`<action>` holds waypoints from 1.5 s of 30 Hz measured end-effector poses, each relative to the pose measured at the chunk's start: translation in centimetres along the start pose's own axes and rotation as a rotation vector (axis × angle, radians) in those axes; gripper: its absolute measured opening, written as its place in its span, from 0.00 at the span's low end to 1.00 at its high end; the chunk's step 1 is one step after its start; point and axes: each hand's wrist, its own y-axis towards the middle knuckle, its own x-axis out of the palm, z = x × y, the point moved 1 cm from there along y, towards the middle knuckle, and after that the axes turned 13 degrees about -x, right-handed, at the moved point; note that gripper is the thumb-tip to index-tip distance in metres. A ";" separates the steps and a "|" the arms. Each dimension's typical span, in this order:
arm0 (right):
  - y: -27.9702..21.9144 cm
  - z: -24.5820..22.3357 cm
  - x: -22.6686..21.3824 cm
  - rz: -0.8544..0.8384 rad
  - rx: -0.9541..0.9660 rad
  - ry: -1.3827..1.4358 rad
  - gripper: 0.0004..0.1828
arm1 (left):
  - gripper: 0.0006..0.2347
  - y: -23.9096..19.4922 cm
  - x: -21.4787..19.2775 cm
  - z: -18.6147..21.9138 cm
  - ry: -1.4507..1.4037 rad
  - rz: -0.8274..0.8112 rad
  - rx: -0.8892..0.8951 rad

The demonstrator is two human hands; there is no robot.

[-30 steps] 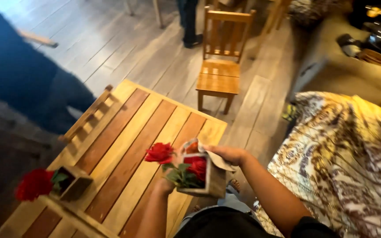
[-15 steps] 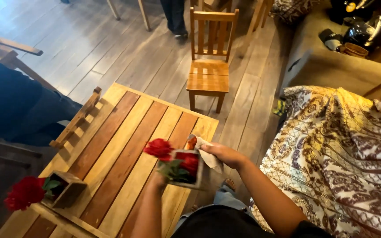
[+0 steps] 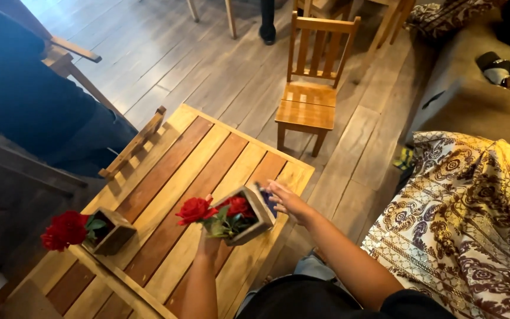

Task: Wipe down a restaurant table and organize decor items like flowers and placemats.

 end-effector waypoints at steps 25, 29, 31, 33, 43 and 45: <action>-10.9 -10.3 -32.4 0.293 -0.184 -0.046 0.47 | 0.33 13.5 39.9 -4.2 0.464 -0.488 -0.271; -12.3 -10.0 -38.7 0.521 -0.207 0.111 0.42 | 0.37 14.7 46.5 -6.3 0.407 -0.676 -0.248; -12.9 -9.5 -41.2 0.597 -0.253 0.194 0.40 | 0.36 14.7 49.3 -6.8 0.316 -0.759 -0.265; -13.6 -10.4 -42.6 0.693 -0.246 0.286 0.37 | 0.35 14.9 52.1 -7.0 0.362 -0.846 -0.252; -8.8 -16.6 -47.9 0.677 -0.268 0.224 0.40 | 0.36 23.6 59.6 -7.5 0.415 -0.915 -0.236; -6.6 -19.4 -49.1 0.627 -0.280 0.178 0.43 | 0.36 26.4 61.6 -6.7 0.267 -0.937 -0.340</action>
